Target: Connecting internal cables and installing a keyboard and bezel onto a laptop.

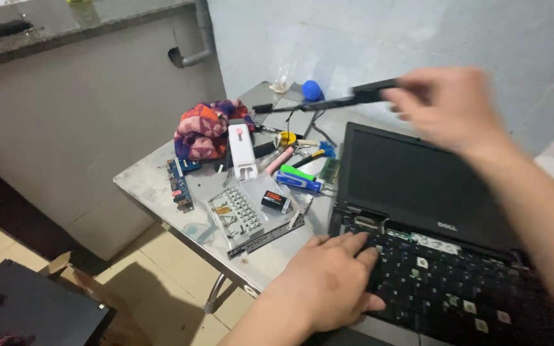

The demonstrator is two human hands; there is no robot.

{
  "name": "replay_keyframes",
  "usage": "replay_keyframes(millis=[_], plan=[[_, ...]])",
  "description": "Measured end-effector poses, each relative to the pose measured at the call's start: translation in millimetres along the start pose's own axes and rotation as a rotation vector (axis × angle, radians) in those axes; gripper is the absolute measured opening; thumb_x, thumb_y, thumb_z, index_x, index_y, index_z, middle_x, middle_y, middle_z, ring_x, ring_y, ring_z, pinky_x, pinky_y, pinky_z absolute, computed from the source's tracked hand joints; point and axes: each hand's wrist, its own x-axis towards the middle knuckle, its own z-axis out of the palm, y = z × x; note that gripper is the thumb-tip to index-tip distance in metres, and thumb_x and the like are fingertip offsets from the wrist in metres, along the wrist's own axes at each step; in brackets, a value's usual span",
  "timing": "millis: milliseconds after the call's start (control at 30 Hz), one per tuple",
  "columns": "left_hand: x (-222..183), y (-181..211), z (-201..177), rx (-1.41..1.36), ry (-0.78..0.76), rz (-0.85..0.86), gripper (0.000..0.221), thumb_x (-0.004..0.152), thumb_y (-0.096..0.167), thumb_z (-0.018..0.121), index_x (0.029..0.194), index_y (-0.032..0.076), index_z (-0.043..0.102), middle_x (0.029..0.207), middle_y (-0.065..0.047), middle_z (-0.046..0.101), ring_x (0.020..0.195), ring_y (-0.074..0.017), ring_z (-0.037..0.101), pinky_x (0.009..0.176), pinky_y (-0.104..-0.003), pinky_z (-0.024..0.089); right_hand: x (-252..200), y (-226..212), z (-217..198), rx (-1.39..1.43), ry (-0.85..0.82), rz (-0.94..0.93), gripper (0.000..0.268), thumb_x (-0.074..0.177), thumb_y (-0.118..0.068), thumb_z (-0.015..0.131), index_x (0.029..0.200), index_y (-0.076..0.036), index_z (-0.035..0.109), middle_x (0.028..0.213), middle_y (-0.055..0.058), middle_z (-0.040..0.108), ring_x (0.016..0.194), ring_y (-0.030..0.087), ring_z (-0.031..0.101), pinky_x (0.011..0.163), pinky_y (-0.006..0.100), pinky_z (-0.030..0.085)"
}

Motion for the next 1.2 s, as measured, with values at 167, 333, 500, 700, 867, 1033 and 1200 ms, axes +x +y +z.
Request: replay_keyframes(millis=[167, 333, 500, 700, 867, 1033, 1200], plan=[[-7.1, 13.4, -22.1, 0.043, -0.006, -0.053, 0.059, 0.1, 0.054, 0.071, 0.135, 0.007, 0.066, 0.139, -0.015, 0.062, 0.128, -0.0415, 0.063, 0.096, -0.06, 0.051, -95.5, 101.8, -62.2, 0.368, 0.106, 0.363, 0.026, 0.121, -0.01, 0.067, 0.133, 0.013, 0.07, 0.111, 0.032, 0.077, 0.094, 0.037, 0.078, 0.091, 0.045, 0.065], [0.7, 22.2, -35.3, 0.08, 0.094, -0.1, 0.075, 0.102, 0.058, 0.068, 0.157, 0.008, 0.059, 0.152, -0.019, 0.065, 0.113, -0.0446, 0.075, 0.084, -0.064, 0.061, -194.4, 224.1, -79.8, 0.435, 0.093, 0.484, 0.039, 0.131, -0.012, 0.049, 0.16, 0.013, 0.051, 0.134, 0.039, 0.064, 0.114, 0.048, 0.067, 0.104, 0.052, 0.056], [10.5, 23.7, -51.1, -0.398, 0.613, -0.294, 0.081, 0.098, 0.056, 0.067, 0.162, 0.007, 0.054, 0.149, -0.016, 0.073, 0.123, -0.0316, 0.076, 0.103, -0.052, 0.06, -211.7, 270.6, -85.9, 0.574, 0.192, 0.701, 0.028, 0.125, -0.032, 0.069, 0.146, -0.013, 0.067, 0.118, 0.022, 0.075, 0.095, 0.018, 0.069, 0.085, 0.023, 0.056], [37.0, 4.4, -38.8, -0.391, 0.652, -0.503, 0.065, 0.099, 0.051, 0.072, 0.152, 0.014, 0.06, 0.148, -0.009, 0.074, 0.139, -0.0304, 0.067, 0.112, -0.05, 0.052, -196.1, 235.6, -72.0, 0.753, 0.227, 0.572, 0.025, 0.125, -0.03, 0.071, 0.121, -0.006, 0.076, 0.097, 0.017, 0.077, 0.073, 0.014, 0.069, 0.063, 0.023, 0.055], [43.9, 14.2, -68.4, -0.389, 0.574, -0.618, 0.032, 0.103, 0.034, 0.074, 0.132, 0.021, 0.073, 0.116, 0.001, 0.087, 0.108, -0.0242, 0.08, 0.093, -0.045, 0.062, -150.8, 205.8, -67.9, 0.937, 0.397, 0.644, 0.022, 0.116, -0.032, 0.079, 0.106, -0.014, 0.07, 0.089, 0.013, 0.073, 0.069, 0.016, 0.066, 0.064, 0.028, 0.051], [52.9, 12.6, -105.7, -0.621, 0.609, -0.662, 0.016, 0.108, 0.017, 0.067, 0.113, 0.014, 0.082, 0.111, -0.002, 0.085, 0.096, -0.0118, 0.077, 0.089, -0.024, 0.069, -133.6, 217.3, -14.2, 1.106, 0.556, 0.81, 0.016, 0.106, -0.024, 0.082, 0.109, -0.013, 0.071, 0.076, 0.011, 0.068, 0.061, 0.019, 0.065, 0.054, 0.032, 0.05], [65.5, -11.3, -127.9, -1.078, 1.076, -0.621, 0.027, 0.11, 0.021, 0.061, 0.125, 0.006, 0.078, 0.101, -0.005, 0.075, 0.064, -0.0131, 0.063, 0.054, -0.028, 0.052, -146.7, 255.4, 12.9, 1.199, 0.597, 0.91, 0.025, 0.122, -0.04, 0.07, 0.112, -0.018, 0.061, 0.082, 0.007, 0.059, 0.07, 0.021, 0.064, 0.06, 0.034, 0.055]])
